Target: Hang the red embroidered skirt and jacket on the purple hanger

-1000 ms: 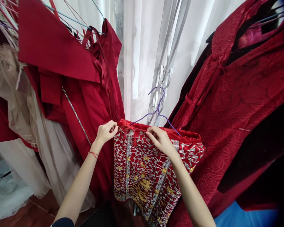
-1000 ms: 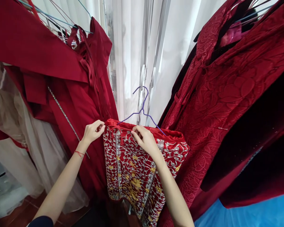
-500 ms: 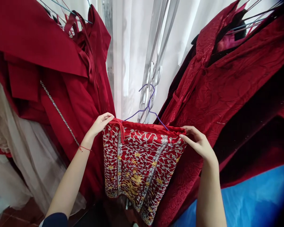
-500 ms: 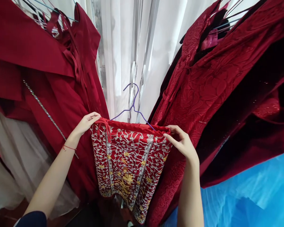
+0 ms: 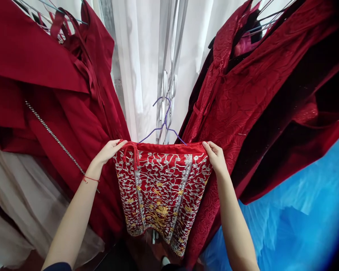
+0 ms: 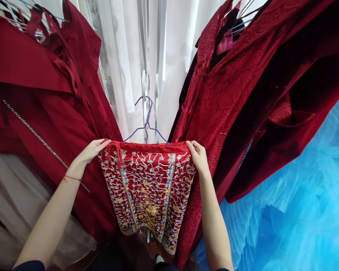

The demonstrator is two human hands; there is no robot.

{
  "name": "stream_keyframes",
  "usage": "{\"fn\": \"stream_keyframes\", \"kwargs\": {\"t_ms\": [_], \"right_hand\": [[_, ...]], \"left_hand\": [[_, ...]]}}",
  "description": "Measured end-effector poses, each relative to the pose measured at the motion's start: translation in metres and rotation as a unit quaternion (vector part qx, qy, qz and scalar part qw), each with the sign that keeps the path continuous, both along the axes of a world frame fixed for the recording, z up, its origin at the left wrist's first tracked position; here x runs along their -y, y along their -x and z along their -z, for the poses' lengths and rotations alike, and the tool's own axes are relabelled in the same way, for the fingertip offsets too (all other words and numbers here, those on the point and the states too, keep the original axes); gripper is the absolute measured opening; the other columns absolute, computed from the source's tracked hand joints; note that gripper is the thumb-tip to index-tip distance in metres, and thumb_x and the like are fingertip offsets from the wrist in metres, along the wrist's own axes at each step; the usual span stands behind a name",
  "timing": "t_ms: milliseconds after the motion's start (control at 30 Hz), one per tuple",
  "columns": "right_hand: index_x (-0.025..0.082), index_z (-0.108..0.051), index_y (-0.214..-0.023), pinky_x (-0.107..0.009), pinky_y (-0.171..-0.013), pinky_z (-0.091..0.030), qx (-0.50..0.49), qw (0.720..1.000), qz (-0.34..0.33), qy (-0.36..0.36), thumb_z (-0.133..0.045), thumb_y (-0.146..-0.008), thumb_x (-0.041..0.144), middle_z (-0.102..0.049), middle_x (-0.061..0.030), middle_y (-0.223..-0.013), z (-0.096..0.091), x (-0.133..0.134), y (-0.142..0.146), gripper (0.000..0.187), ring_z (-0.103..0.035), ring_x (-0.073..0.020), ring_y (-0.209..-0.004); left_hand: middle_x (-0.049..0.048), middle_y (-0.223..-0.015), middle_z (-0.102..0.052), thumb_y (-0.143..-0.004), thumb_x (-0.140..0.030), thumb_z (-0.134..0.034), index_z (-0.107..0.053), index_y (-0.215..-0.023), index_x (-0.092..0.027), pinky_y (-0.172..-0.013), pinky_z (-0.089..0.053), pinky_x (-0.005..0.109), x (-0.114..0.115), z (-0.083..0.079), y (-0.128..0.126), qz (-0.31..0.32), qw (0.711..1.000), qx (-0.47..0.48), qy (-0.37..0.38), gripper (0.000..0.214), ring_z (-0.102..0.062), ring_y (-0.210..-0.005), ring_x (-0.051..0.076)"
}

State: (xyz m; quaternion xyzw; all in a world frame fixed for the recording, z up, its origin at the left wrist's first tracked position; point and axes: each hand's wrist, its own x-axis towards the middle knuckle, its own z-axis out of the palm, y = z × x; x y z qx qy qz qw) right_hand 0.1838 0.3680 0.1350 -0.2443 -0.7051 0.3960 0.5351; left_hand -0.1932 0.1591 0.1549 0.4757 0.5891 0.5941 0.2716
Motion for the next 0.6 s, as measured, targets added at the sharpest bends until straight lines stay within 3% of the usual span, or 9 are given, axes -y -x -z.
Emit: {"fn": "stream_keyframes", "kwargs": {"t_ms": [67,167,233,300,367,467,533,600], "right_hand": [[0.021,-0.053,-0.069,-0.024,-0.049,-0.034,0.007,1.000,-0.012,0.018,-0.064,-0.080,0.057,-0.048,0.0034,-0.061,-0.002,0.000,0.002,0.040,-0.041,-0.0102,-0.053],[0.020,-0.055,-0.071,-0.024,-0.048,-0.033,0.016,1.000,-0.006,0.025,-0.065,-0.080,0.057,-0.049,0.0037,-0.061,-0.003,0.002,0.004,0.039,-0.041,-0.0099,-0.052],[0.020,-0.057,-0.076,-0.023,-0.050,-0.035,0.022,1.000,0.006,0.016,-0.063,-0.081,0.057,-0.052,0.0031,-0.064,-0.001,0.005,0.005,0.038,-0.044,-0.0103,-0.054],[0.021,-0.060,-0.086,-0.024,-0.055,-0.041,0.028,0.999,0.017,-0.013,-0.061,-0.084,0.056,-0.057,0.0017,-0.071,0.001,0.008,0.004,0.035,-0.051,-0.0120,-0.059],[0.023,-0.061,-0.106,-0.027,-0.065,-0.048,0.048,0.996,0.021,-0.066,-0.063,-0.083,0.054,-0.064,-0.0012,-0.086,0.003,0.011,0.001,0.039,-0.059,-0.0160,-0.072],[0.027,-0.050,-0.137,-0.036,-0.085,-0.050,0.116,0.976,0.028,-0.184,-0.072,-0.078,0.052,-0.064,-0.0065,-0.114,0.003,0.012,-0.004,0.068,-0.062,-0.0238,-0.096],[0.029,-0.051,-0.139,-0.039,-0.091,-0.049,0.151,0.957,0.038,-0.244,-0.071,-0.079,0.051,-0.062,-0.0077,-0.118,0.002,0.011,-0.005,0.067,-0.060,-0.0257,-0.101],[0.029,-0.063,-0.128,-0.040,-0.092,-0.048,0.178,0.938,0.051,-0.292,-0.065,-0.084,0.051,-0.062,-0.0082,-0.112,0.000,0.009,-0.005,0.049,-0.060,-0.0252,-0.099]], "left_hand": [[0.0038,-0.073,-0.072,-0.068,-0.061,-0.074,-0.072,-0.085,-0.015,-0.061,-0.052,0.026,-0.008,0.009,-0.003,-0.064,0.994,0.010,-0.083,0.049,-0.064,-0.064,0.016],[0.0017,-0.071,-0.070,-0.072,-0.057,-0.072,-0.071,-0.081,-0.014,-0.065,-0.049,0.024,-0.021,0.022,-0.009,-0.186,0.961,0.001,-0.204,0.044,-0.061,-0.065,0.013],[0.0006,-0.070,-0.068,-0.074,-0.055,-0.070,-0.070,-0.079,-0.014,-0.064,-0.047,0.023,-0.026,0.026,-0.013,-0.246,0.936,-0.002,-0.250,0.041,-0.059,-0.065,0.012],[-0.0007,-0.068,-0.065,-0.074,-0.053,-0.070,-0.069,-0.075,-0.015,-0.062,-0.044,0.021,-0.028,0.026,-0.015,-0.263,0.927,0.003,-0.266,0.038,-0.056,-0.063,0.011],[-0.0018,-0.063,-0.062,-0.072,-0.053,-0.072,-0.068,-0.069,-0.015,-0.058,-0.041,0.021,-0.025,0.022,-0.015,-0.242,0.936,0.009,-0.254,0.038,-0.052,-0.059,0.010],[-0.0014,-0.058,-0.059,-0.070,-0.057,-0.072,-0.067,-0.066,-0.016,-0.054,-0.038,0.021,-0.017,0.015,-0.008,-0.162,0.969,0.007,-0.184,0.042,-0.050,-0.055,0.011],[-0.0005,-0.057,-0.059,-0.072,-0.062,-0.068,-0.069,-0.069,-0.016,-0.055,-0.039,0.022,-0.010,0.011,0.002,-0.103,0.987,0.015,-0.124,0.046,-0.051,-0.055,0.012],[0.0009,-0.058,-0.060,-0.076,-0.067,-0.061,-0.072,-0.075,-0.016,-0.058,-0.042,0.024,-0.004,0.008,0.012,-0.038,0.998,0.029,-0.052,0.052,-0.053,-0.056,0.014]]}}
